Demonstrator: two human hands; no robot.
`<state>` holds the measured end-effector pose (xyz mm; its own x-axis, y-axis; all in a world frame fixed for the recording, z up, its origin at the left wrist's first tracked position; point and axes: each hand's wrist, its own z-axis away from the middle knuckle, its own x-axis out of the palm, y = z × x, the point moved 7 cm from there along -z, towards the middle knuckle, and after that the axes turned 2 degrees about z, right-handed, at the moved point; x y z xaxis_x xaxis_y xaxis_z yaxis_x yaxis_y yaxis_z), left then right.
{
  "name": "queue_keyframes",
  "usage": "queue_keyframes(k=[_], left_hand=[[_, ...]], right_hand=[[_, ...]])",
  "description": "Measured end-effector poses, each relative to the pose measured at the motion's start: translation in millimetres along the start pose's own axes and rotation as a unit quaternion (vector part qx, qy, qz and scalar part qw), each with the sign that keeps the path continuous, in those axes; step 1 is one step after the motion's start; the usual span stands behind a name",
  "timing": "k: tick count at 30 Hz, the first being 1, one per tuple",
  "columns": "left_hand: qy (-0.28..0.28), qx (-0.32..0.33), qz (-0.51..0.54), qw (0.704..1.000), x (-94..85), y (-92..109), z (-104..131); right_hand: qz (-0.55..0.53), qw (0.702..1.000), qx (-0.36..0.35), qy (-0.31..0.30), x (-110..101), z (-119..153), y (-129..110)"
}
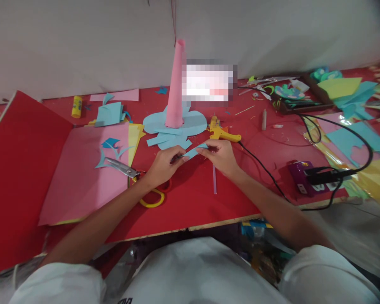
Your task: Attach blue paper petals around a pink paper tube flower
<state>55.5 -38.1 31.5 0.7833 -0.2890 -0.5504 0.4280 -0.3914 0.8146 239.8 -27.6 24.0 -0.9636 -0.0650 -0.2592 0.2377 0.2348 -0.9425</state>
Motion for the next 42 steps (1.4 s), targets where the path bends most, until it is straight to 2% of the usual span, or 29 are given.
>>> queue_keyframes(k=[3,8,11,13,15,20,22,24,28,31,34,36,37,39,42], left_hand=[[0.007,-0.002,-0.003,1.000,-0.8,-1,0],[0.021,-0.011,0.004,1.000,-2.7,-4,1],[0.027,-0.006,0.013,1.000,-4.0,-2,1],[0.026,-0.002,0.015,1.000,-4.4,-1,1],[0.026,0.002,0.018,0.999,-4.5,0,1],[0.022,0.021,0.024,0.999,-3.8,3,2],[0.018,0.024,0.017,0.999,-3.3,3,1],[0.015,0.028,0.009,0.999,-2.9,4,1],[0.004,0.029,-0.001,1.000,-1.1,1,0],[0.004,0.025,-0.011,1.000,-0.4,-2,1],[0.006,0.019,-0.005,1.000,-0.5,-2,1],[0.013,0.015,0.005,1.000,-1.8,-2,2],[0.017,0.013,0.009,1.000,-2.6,-1,2],[0.023,0.008,0.016,1.000,-4.3,0,2],[0.025,0.000,0.025,0.999,-5.4,1,2]], right_hand=[[-0.020,0.999,-0.011,0.045,-12,-3,0],[-0.086,0.976,-0.021,0.200,-57,-7,5],[-0.085,0.971,-0.034,0.221,-66,-6,6],[-0.078,0.973,-0.032,0.217,-63,-5,5],[-0.063,0.980,-0.026,0.185,-53,-5,3],[-0.084,0.996,-0.026,-0.029,-10,-6,-8],[-0.069,0.995,-0.018,-0.076,2,-4,-8],[-0.046,0.996,-0.011,-0.073,6,-2,-5],[-0.034,0.999,-0.009,-0.008,-4,-3,0],[-0.064,0.995,-0.009,0.073,-28,-8,2],[-0.102,0.979,-0.024,0.175,-56,-10,3],[-0.109,0.974,-0.017,0.198,-63,-11,6],[-0.112,0.973,-0.014,0.203,-63,-10,7],[-0.120,0.978,-0.009,0.171,-53,-10,9],[-0.129,0.991,-0.002,0.037,-22,-9,7]])
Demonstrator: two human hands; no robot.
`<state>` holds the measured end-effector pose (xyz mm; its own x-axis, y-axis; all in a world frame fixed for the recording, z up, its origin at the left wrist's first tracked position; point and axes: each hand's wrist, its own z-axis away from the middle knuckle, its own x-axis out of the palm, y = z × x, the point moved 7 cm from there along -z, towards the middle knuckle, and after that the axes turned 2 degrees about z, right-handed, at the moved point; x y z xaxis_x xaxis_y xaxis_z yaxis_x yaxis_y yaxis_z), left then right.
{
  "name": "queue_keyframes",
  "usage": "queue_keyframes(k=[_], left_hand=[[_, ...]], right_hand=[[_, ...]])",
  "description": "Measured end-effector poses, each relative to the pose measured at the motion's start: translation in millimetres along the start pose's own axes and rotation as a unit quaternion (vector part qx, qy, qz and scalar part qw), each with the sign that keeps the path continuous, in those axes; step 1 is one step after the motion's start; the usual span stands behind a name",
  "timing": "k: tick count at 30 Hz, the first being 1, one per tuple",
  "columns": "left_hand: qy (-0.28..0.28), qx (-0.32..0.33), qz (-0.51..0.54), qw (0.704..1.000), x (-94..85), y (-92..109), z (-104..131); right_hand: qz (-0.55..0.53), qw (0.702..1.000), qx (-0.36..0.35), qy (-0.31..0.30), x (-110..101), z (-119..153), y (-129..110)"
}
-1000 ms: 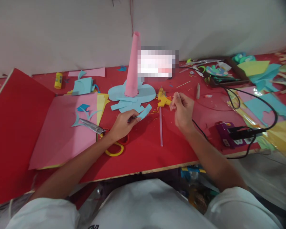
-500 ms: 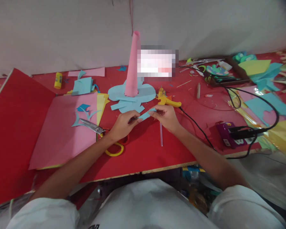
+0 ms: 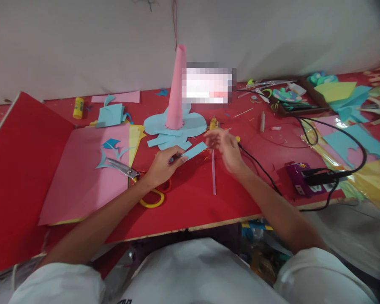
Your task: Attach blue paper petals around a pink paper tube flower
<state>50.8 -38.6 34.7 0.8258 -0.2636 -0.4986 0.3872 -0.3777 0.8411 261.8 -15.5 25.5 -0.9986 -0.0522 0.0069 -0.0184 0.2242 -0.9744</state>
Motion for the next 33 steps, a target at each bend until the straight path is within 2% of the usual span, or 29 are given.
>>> queue_keyframes(k=[2,3,9,18,20,21,23,24,26,27,29,33], left_hand=[[-0.001,-0.002,0.003,1.000,0.2,0,0],[-0.001,-0.004,0.001,1.000,0.4,0,-1],[-0.022,0.001,-0.024,0.999,4.7,0,-1],[-0.018,0.009,-0.025,0.999,4.6,-1,-1],[-0.015,0.007,-0.024,1.000,3.3,-3,0],[-0.010,0.006,-0.023,1.000,2.1,-3,0],[0.008,0.001,-0.019,1.000,-1.1,-4,1],[0.017,-0.002,-0.017,1.000,-2.5,-5,1],[0.030,-0.006,-0.014,0.999,-4.2,-6,1],[0.033,-0.009,-0.013,0.999,-4.4,-6,1],[0.034,-0.010,-0.011,0.999,-4.3,-6,1],[0.034,-0.004,-0.009,0.999,-4.2,-4,0]], right_hand=[[0.031,0.997,0.002,-0.072,17,4,0],[0.056,0.995,-0.003,-0.088,22,6,0],[0.163,0.984,-0.048,-0.049,21,8,-12],[0.156,0.985,-0.070,-0.029,19,9,-15],[0.125,0.990,-0.064,0.014,5,7,-15],[0.104,0.991,-0.058,0.056,-7,5,-15],[0.074,0.973,-0.076,0.206,-41,5,-18],[0.068,0.961,-0.085,0.253,-53,5,-19],[0.054,0.954,-0.092,0.282,-66,4,-19],[0.051,0.953,-0.091,0.283,-67,3,-19],[0.058,0.965,-0.079,0.245,-60,1,-17],[0.059,0.994,-0.041,0.077,-21,-2,-10]])
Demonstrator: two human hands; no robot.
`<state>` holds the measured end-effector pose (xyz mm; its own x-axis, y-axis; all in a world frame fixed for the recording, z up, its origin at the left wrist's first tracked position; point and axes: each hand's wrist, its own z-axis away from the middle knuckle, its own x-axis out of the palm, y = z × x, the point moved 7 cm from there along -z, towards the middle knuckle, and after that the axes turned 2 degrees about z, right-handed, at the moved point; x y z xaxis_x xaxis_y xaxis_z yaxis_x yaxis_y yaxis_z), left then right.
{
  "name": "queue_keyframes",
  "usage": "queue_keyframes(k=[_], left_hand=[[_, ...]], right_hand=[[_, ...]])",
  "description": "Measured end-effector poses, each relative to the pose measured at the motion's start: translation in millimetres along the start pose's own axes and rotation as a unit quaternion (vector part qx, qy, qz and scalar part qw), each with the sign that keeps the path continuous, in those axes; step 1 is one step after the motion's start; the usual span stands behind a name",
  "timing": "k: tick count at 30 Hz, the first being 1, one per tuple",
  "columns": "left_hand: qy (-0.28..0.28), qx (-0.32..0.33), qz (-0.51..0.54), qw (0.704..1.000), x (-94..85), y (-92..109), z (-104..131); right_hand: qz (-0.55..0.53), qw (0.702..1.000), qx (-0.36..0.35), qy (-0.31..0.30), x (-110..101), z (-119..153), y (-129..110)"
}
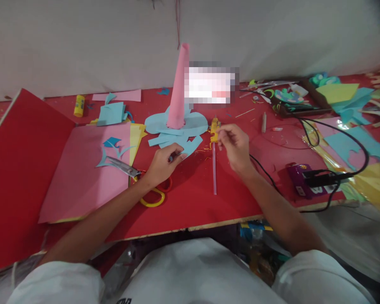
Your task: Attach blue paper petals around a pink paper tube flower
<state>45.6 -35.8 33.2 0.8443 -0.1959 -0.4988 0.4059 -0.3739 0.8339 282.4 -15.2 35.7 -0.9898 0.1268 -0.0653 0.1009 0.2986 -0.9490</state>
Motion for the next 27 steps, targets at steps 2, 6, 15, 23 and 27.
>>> queue_keyframes(k=[2,6,15,23,27], left_hand=[[-0.010,0.001,0.001,1.000,1.3,1,0],[-0.039,0.008,0.001,0.999,5.5,4,0],[-0.053,0.024,-0.022,0.998,9.2,2,0],[-0.032,0.015,0.000,0.999,4.2,2,0],[-0.041,0.027,0.001,0.999,5.7,5,0]], right_hand=[[-0.020,0.997,0.006,-0.081,20,5,0],[0.010,0.985,0.019,-0.174,45,15,4],[-0.034,0.993,-0.013,0.110,-21,-5,1],[0.013,1.000,0.001,-0.003,8,5,-1],[0.009,0.993,-0.001,-0.117,34,11,-2]])
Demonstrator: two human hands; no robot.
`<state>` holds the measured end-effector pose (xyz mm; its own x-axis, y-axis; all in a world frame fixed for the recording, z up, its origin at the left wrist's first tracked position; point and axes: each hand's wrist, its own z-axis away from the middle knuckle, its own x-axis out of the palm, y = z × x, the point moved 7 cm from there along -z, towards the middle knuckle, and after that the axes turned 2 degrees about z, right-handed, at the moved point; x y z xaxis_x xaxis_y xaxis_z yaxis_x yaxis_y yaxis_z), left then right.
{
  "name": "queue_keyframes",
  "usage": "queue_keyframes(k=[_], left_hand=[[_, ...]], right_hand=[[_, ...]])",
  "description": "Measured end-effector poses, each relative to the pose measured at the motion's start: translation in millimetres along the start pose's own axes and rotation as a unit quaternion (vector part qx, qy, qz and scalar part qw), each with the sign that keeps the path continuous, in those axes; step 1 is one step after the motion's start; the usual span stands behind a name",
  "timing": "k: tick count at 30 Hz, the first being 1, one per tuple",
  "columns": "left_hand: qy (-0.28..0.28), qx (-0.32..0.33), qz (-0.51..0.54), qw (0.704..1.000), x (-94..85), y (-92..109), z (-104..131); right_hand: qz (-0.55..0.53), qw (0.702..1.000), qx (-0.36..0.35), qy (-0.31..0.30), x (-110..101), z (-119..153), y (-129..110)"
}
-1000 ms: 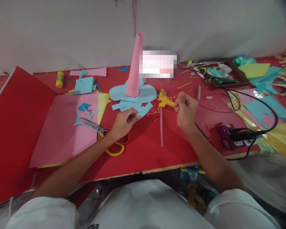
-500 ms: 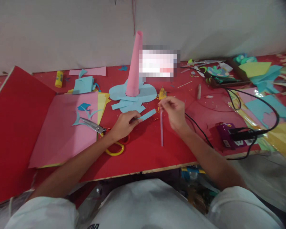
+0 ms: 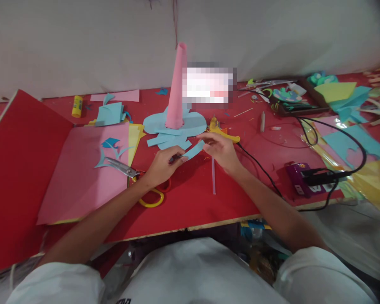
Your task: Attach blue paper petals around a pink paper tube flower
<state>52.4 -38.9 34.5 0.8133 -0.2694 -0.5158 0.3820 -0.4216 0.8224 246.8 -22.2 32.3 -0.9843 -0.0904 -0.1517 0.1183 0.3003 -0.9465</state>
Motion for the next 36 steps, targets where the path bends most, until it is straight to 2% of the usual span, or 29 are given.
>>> queue_keyframes(k=[2,5,7,10,12,14,15,18,20,23,26,28,31,32,34,36], left_hand=[[-0.012,0.003,-0.003,1.000,2.2,1,-1],[-0.022,-0.001,-0.010,1.000,4.0,0,-1],[-0.026,0.000,-0.015,1.000,4.8,-1,0],[-0.025,0.006,-0.015,1.000,5.1,-2,0],[-0.016,0.006,-0.009,1.000,3.8,-3,1],[-0.005,0.002,-0.002,1.000,2.1,-3,1],[0.000,-0.001,0.001,1.000,1.3,-3,1],[0.001,-0.004,0.005,1.000,0.2,-2,1],[-0.008,-0.004,0.000,1.000,1.1,0,0],[-0.014,-0.010,-0.010,1.000,1.8,0,-1],[-0.009,-0.019,-0.020,1.000,1.8,-3,-1],[-0.008,-0.021,-0.024,0.999,2.0,-5,-1],[-0.002,-0.023,-0.023,0.999,1.0,-7,0],[0.001,-0.023,-0.020,1.000,0.5,-7,0],[0.006,-0.020,-0.015,1.000,-0.8,-5,1],[0.008,-0.017,-0.010,1.000,-1.7,-3,0]], right_hand=[[0.017,1.000,-0.001,-0.002,4,0,1],[0.032,0.999,-0.009,0.033,-3,0,1],[0.017,0.997,-0.012,0.079,-18,-2,3],[-0.014,0.978,-0.030,0.207,-53,-2,5],[-0.014,0.969,-0.033,0.243,-65,-1,6],[-0.020,0.970,-0.018,0.240,-63,0,8],[-0.016,0.977,-0.013,0.211,-55,0,7],[-0.006,0.999,-0.016,0.051,-16,-1,0],[0.020,1.000,-0.013,-0.006,3,0,-2],[0.047,0.999,-0.007,0.006,11,2,0],[0.040,0.999,-0.005,0.027,6,1,4],[0.016,0.997,0.006,0.078,-10,-1,8],[-0.014,0.974,0.002,0.224,-50,0,13],[-0.012,0.968,-0.008,0.249,-58,0,12],[-0.003,0.966,-0.019,0.260,-64,0,10],[0.018,0.979,-0.023,0.202,-52,-2,7]])
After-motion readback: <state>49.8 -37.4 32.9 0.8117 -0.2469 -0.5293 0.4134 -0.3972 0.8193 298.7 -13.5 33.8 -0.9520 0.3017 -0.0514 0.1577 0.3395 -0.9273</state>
